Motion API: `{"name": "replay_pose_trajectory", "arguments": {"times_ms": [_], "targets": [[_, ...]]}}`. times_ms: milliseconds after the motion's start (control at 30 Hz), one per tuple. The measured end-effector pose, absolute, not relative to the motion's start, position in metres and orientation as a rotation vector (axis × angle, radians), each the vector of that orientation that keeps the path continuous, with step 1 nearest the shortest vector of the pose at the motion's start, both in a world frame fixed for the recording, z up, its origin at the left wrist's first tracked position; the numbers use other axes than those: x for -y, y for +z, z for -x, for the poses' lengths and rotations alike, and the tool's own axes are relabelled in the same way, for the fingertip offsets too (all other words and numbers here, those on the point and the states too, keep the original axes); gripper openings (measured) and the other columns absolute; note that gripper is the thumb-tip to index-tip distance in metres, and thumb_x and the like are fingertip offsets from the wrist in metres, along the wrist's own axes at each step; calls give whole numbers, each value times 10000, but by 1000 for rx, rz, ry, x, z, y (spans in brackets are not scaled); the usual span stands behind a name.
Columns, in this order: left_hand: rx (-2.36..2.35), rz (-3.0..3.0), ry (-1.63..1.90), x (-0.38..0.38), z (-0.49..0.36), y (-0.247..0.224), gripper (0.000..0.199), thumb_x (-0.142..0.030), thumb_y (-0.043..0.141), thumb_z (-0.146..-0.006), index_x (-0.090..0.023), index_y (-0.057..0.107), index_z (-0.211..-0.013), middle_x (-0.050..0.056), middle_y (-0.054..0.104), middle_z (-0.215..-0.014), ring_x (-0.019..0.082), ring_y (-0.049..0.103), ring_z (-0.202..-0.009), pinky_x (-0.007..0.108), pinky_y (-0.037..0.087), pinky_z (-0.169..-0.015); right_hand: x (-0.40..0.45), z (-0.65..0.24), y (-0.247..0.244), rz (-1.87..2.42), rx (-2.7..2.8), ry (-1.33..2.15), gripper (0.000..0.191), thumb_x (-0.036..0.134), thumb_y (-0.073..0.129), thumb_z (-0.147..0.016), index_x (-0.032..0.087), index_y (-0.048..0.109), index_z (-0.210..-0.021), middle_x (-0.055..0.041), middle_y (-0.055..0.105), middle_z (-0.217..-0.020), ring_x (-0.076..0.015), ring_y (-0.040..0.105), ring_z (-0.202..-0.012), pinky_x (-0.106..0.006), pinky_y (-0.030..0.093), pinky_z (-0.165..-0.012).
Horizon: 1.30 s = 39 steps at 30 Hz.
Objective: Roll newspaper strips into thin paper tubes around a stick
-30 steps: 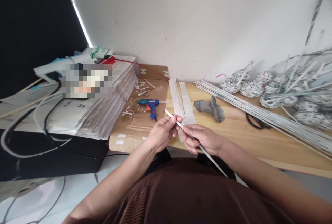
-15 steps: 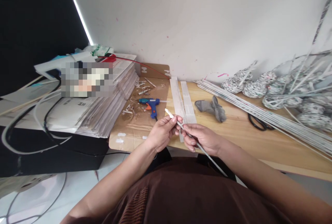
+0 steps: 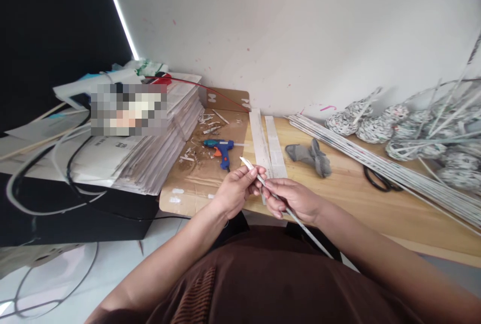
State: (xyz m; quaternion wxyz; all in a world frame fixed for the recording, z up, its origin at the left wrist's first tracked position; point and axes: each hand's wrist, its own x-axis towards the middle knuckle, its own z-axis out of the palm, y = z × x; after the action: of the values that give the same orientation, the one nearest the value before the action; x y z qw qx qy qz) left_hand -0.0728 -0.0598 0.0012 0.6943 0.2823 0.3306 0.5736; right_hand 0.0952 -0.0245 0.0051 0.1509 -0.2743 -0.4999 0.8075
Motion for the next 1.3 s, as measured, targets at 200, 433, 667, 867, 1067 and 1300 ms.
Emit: {"name": "replay_pose_trajectory", "arguments": {"times_ms": [200, 433, 667, 867, 1067, 1300], "targets": [[-840, -605, 1352, 60, 74, -3, 281, -318, 757, -738, -94, 688, -893, 37, 632, -775, 59, 533, -607, 163, 428, -535, 13, -95, 26, 1056, 1924, 1504, 358, 498, 621, -836, 183, 579, -1002, -42, 637, -813, -159, 590, -710, -300, 453, -647], [-909, -705, 1372, 64, 69, -3, 298, -382, 742, -737, -106, 665, -818, 8, 591, -617, 73, 528, -549, 186, 436, -539, 7, -65, 53, 1026, 2216, 734, 199, 401, 682, -781, 215, 658, -846, -50, 677, -898, -201, 598, -857, -314, 428, -754], [-914, -703, 1387, 69, 74, -7, 299, -367, 758, -724, -121, 649, -853, 1, 614, -632, 77, 556, -559, 192, 463, -566, 2, -46, 48, 1083, 2190, 816, 170, 304, 652, -784, 192, 619, -659, -3, 657, -663, -131, 569, -619, -256, 403, -627], [-868, -532, 1553, 71, 79, -9, 289, -278, 797, -684, -137, 583, -818, -14, 633, -663, 63, 564, -573, 148, 403, -498, -1, -38, 51, 1040, 2100, 1078, 231, 378, 676, -776, 181, 594, -686, -2, 632, -643, -126, 569, -598, -236, 413, -561], [-883, -445, 1664, 79, 93, -1, 273, -267, 779, -706, -154, 590, -866, 26, 701, -786, 89, 629, -695, 135, 434, -513, -37, -11, 30, 1099, 1889, 1577, 412, 570, 593, -820, 160, 629, -830, -45, 641, -772, -112, 600, -600, -209, 453, -505], [-831, -291, 1720, 82, 118, -8, 300, -233, 805, -675, -159, 577, -855, 37, 718, -796, 143, 705, -742, 194, 541, -630, -64, 33, 12, 1407, 2317, 1213, 623, 786, 547, -697, 173, 617, -607, -59, 608, -507, -164, 585, -480, -236, 363, -428]]}}
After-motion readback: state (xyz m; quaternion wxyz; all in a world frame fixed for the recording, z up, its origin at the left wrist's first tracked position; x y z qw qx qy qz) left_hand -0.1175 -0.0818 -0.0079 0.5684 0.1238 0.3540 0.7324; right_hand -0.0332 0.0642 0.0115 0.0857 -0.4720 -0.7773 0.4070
